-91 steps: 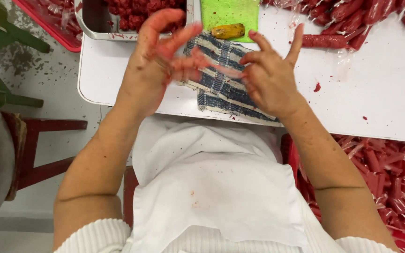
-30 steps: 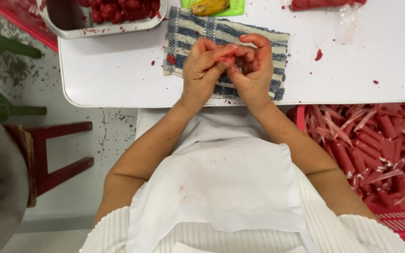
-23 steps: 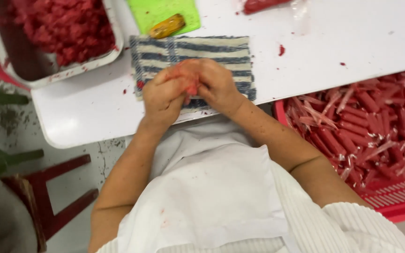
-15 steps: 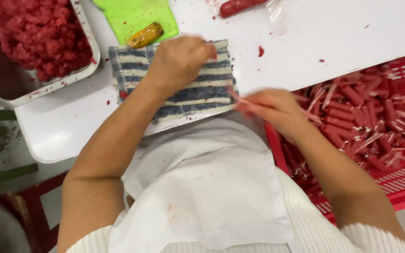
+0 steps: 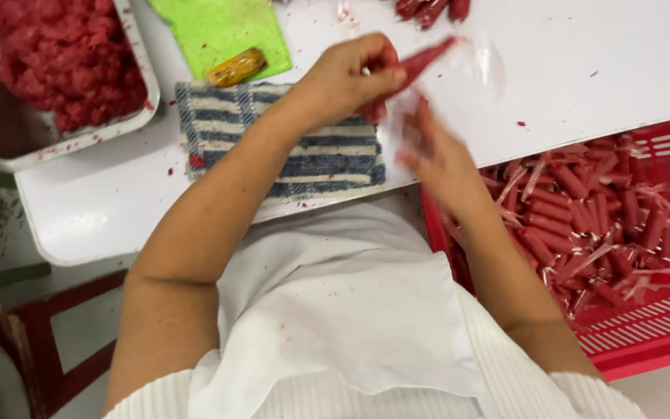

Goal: Manually stuffing meat into red plastic sausage casings and placing them into a collection area.

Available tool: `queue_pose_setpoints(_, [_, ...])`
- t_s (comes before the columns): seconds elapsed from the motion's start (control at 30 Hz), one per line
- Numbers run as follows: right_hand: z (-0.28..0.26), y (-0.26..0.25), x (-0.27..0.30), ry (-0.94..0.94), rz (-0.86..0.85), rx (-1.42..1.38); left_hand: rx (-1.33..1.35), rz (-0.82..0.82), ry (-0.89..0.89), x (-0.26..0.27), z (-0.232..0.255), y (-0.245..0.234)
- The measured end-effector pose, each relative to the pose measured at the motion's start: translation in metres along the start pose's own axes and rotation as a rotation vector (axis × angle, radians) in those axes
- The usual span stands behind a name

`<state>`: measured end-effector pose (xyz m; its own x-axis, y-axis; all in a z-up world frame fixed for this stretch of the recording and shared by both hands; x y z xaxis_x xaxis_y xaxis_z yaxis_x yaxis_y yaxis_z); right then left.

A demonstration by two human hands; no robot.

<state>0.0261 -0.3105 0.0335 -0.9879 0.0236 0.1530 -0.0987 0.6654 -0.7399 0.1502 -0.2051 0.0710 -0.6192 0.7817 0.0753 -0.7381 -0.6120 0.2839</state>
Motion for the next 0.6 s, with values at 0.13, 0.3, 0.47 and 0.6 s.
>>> queue_pose_setpoints(0.13, [-0.068,-0.005,-0.049,-0.043,0.197,-1.324,0.189,-0.007,-0.121,0.074,0.001,0.001])
queue_pose_setpoints(0.3, [-0.157,-0.007,-0.041,-0.394,0.361,-1.439,0.378,0.064,0.084,0.123,-0.002,-0.015])
queue_pose_setpoints(0.47, [-0.14,0.015,-0.051,-0.536,0.257,-1.245,-0.567,0.32,0.181,0.158,0.025,-0.035])
queue_pose_setpoints(0.6, [-0.205,-0.055,0.007,-0.719,0.501,0.127,-0.653,0.232,0.182,0.179,0.033,-0.044])
Point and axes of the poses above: each hand's wrist, its own x-axis away from the middle knuckle, its own y-axis out of the palm, z = x × y, the point moved 9 cm from there along -x, towards the middle knuckle, and after that the axes turned 15 degrees about x, right-handed, at the moved point
